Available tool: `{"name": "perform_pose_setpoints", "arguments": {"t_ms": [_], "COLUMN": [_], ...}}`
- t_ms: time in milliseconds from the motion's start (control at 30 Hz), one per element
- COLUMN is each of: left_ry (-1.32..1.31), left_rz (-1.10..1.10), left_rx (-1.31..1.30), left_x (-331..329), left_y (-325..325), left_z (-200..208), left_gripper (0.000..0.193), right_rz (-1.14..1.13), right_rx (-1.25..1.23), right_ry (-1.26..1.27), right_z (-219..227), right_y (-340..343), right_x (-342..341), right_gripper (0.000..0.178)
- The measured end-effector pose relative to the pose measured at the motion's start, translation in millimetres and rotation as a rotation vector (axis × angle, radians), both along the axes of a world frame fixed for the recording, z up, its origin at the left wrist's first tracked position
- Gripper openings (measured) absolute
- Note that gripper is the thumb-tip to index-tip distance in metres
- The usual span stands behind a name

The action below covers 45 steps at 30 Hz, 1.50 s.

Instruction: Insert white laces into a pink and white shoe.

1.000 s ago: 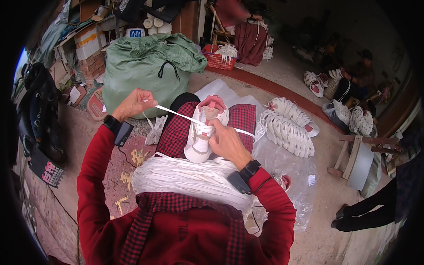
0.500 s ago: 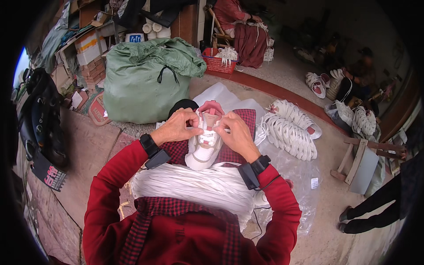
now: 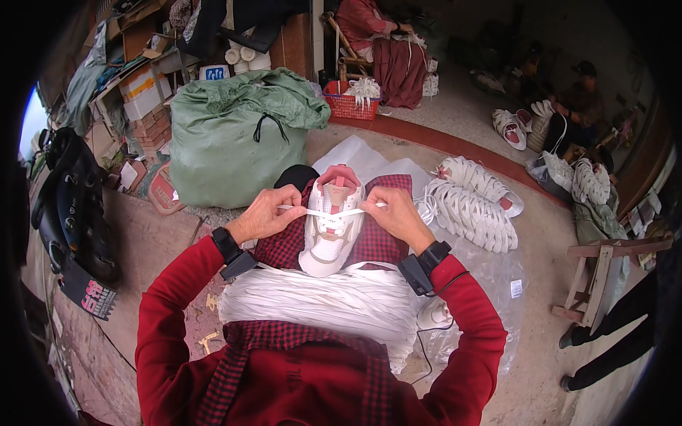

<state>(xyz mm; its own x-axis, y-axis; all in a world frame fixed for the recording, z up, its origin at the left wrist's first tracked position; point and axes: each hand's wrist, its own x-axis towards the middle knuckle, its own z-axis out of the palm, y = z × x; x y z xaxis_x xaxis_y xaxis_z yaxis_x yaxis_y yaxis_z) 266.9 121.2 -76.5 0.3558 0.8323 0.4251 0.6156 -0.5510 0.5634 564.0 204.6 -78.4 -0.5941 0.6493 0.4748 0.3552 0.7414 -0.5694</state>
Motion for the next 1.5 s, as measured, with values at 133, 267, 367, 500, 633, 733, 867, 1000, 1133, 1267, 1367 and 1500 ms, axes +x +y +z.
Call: {"name": "perform_pose_setpoints", "arguments": {"t_ms": [133,267,367,500,633,733,867,1000,1133,1267,1367,1500], "left_ry": [0.49,0.808,0.824,0.788,0.713,0.625,0.598,-0.231,-0.477,-0.4,-0.103,0.092], "left_rz": [0.087,0.241,0.389,0.676,0.85,0.996,1.227,1.046,0.507,-0.007,-0.021,-0.027], "left_rx": [0.48,0.547,0.524,0.494,0.648,0.795,1.241,1.121,0.512,-0.004,-0.155,0.009], "left_x": [-55,-139,-185,-244,-286,-312,-278,-192,-96,-1,36,68], "left_y": [-8,-16,-35,-67,-94,-115,-139,-116,-43,1,22,34], "left_z": [5,18,49,79,102,108,110,90,65,38,20,22], "left_gripper": [0.021,0.016,0.014,0.012,0.009,0.013,0.019,0.021,0.019,0.015,0.014,0.013], "right_rz": [-0.044,-0.025,-0.174,-0.389,-0.729,-0.941,-1.036,-0.921,-0.348,-0.117,-0.107,-0.118], "right_rx": [0.149,0.616,0.639,0.745,0.769,0.84,1.257,0.853,-0.052,-0.231,-0.311,-0.321], "right_ry": [-0.169,-0.323,-0.554,-0.657,-0.627,-0.655,-0.332,0.617,0.758,0.61,0.586,0.541], "right_z": [26,25,47,92,136,158,173,103,10,-29,-41,-47], "right_y": [-15,-3,-2,0,5,-11,-54,-69,-60,-45,-35,-30], "right_x": [30,84,139,212,289,322,271,185,75,-8,-25,-29], "right_gripper": [0.023,0.015,0.011,0.013,0.016,0.017,0.022,0.021,0.014,0.006,0.006,0.009]}}
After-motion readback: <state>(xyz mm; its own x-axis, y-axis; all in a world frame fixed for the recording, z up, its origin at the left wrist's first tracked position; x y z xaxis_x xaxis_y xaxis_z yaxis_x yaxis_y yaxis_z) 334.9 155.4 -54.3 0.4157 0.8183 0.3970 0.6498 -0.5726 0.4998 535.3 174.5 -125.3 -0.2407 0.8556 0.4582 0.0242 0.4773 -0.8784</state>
